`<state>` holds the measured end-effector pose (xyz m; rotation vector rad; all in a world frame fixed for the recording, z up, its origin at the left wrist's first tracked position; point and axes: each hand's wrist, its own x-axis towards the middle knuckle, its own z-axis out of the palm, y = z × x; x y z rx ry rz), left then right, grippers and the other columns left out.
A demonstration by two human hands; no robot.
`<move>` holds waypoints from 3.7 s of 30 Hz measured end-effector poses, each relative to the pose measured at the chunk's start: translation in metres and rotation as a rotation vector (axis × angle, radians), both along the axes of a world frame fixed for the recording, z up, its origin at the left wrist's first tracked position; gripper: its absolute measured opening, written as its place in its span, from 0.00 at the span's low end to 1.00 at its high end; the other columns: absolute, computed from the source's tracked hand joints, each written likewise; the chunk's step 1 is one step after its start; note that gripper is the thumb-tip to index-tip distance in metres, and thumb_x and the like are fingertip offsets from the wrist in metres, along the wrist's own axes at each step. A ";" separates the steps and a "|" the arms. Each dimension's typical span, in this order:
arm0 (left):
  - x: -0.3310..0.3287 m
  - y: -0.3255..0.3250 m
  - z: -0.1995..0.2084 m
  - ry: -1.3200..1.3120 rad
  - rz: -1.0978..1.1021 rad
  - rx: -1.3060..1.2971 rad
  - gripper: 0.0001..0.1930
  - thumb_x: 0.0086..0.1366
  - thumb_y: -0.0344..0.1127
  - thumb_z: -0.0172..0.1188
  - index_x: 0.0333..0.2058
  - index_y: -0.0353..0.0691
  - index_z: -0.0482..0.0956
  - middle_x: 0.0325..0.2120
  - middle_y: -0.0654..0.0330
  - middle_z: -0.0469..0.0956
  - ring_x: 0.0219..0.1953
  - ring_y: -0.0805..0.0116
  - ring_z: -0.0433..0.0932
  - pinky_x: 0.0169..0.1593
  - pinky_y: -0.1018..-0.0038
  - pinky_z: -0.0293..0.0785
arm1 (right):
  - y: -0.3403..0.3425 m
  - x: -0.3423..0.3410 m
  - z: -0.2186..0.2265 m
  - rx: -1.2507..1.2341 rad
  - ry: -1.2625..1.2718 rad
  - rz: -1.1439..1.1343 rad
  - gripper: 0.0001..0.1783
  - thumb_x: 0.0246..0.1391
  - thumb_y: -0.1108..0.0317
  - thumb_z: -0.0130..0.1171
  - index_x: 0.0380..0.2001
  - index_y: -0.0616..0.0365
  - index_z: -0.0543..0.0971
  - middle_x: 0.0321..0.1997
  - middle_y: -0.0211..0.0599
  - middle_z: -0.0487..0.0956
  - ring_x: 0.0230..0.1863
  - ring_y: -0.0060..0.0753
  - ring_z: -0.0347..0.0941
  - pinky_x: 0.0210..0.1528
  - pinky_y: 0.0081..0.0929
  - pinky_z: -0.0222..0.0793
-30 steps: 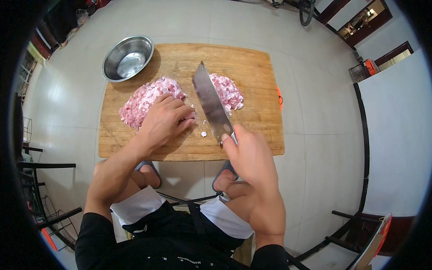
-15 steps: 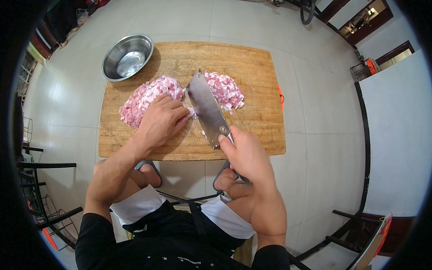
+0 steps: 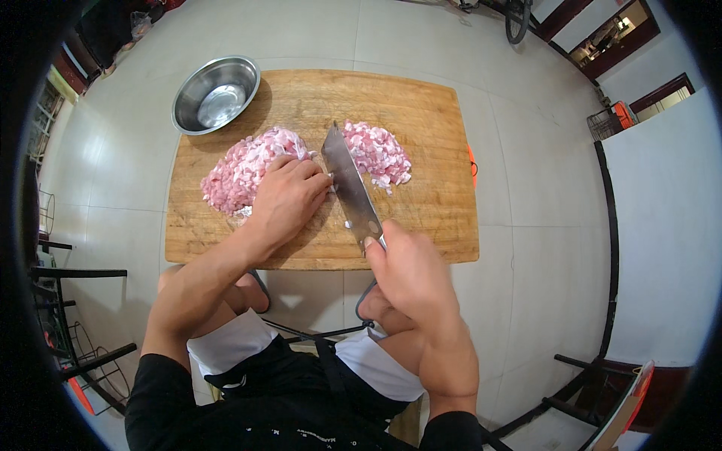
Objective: The person is chopping raw meat on a wooden cutting board using a cleaver. They repeatedly slice and mince the meat into smaller pieces, occasionally gathering the pile to continue chopping.
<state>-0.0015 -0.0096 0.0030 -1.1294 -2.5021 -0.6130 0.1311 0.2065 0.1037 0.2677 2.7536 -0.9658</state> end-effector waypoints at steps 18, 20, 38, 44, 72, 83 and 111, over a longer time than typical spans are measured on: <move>-0.008 -0.014 0.006 -0.127 -0.120 0.026 0.06 0.64 0.33 0.71 0.39 0.41 0.89 0.37 0.58 0.84 0.46 0.53 0.82 0.57 0.58 0.76 | -0.001 -0.087 -0.029 -0.255 -0.110 -0.129 0.17 0.73 0.61 0.57 0.41 0.70 0.78 0.30 0.54 0.85 0.25 0.51 0.86 0.33 0.50 0.81; -0.008 -0.015 0.006 -0.133 -0.128 0.043 0.06 0.64 0.32 0.71 0.39 0.42 0.89 0.38 0.59 0.84 0.46 0.53 0.82 0.57 0.58 0.76 | 0.012 -0.087 -0.032 -0.325 -0.104 -0.134 0.16 0.72 0.62 0.57 0.41 0.69 0.78 0.28 0.46 0.83 0.19 0.40 0.81 0.28 0.43 0.78; -0.003 -0.013 0.004 -0.139 -0.090 0.029 0.06 0.66 0.33 0.71 0.41 0.42 0.89 0.40 0.59 0.84 0.49 0.54 0.82 0.59 0.59 0.76 | -0.012 -0.011 0.014 0.153 0.123 -0.014 0.15 0.71 0.60 0.63 0.39 0.65 0.80 0.32 0.62 0.84 0.37 0.73 0.81 0.39 0.61 0.73; -0.003 -0.011 0.002 -0.111 -0.100 0.069 0.07 0.66 0.32 0.70 0.42 0.42 0.89 0.40 0.59 0.83 0.49 0.54 0.82 0.58 0.59 0.76 | -0.021 -0.009 0.020 0.217 -0.028 0.052 0.16 0.74 0.60 0.59 0.41 0.65 0.79 0.34 0.64 0.85 0.40 0.74 0.83 0.44 0.65 0.76; -0.003 -0.019 0.004 -0.141 -0.165 0.053 0.05 0.68 0.34 0.68 0.40 0.41 0.88 0.39 0.57 0.83 0.48 0.52 0.82 0.57 0.58 0.79 | 0.022 -0.039 0.012 -0.001 0.068 -0.147 0.14 0.72 0.61 0.62 0.43 0.63 0.80 0.29 0.51 0.84 0.24 0.51 0.81 0.32 0.48 0.75; 0.001 -0.014 0.002 -0.100 -0.144 0.123 0.05 0.66 0.33 0.70 0.38 0.40 0.86 0.36 0.57 0.83 0.44 0.51 0.82 0.54 0.57 0.80 | -0.017 0.007 0.023 0.142 0.116 0.029 0.13 0.70 0.64 0.65 0.38 0.64 0.79 0.34 0.60 0.84 0.38 0.72 0.81 0.39 0.60 0.73; 0.007 -0.015 0.004 0.027 -0.124 0.022 0.09 0.62 0.32 0.70 0.41 0.43 0.88 0.46 0.61 0.83 0.55 0.59 0.81 0.72 0.54 0.69 | 0.013 -0.048 -0.013 -0.387 -0.048 -0.263 0.14 0.72 0.64 0.61 0.43 0.67 0.80 0.23 0.37 0.80 0.17 0.30 0.79 0.24 0.37 0.75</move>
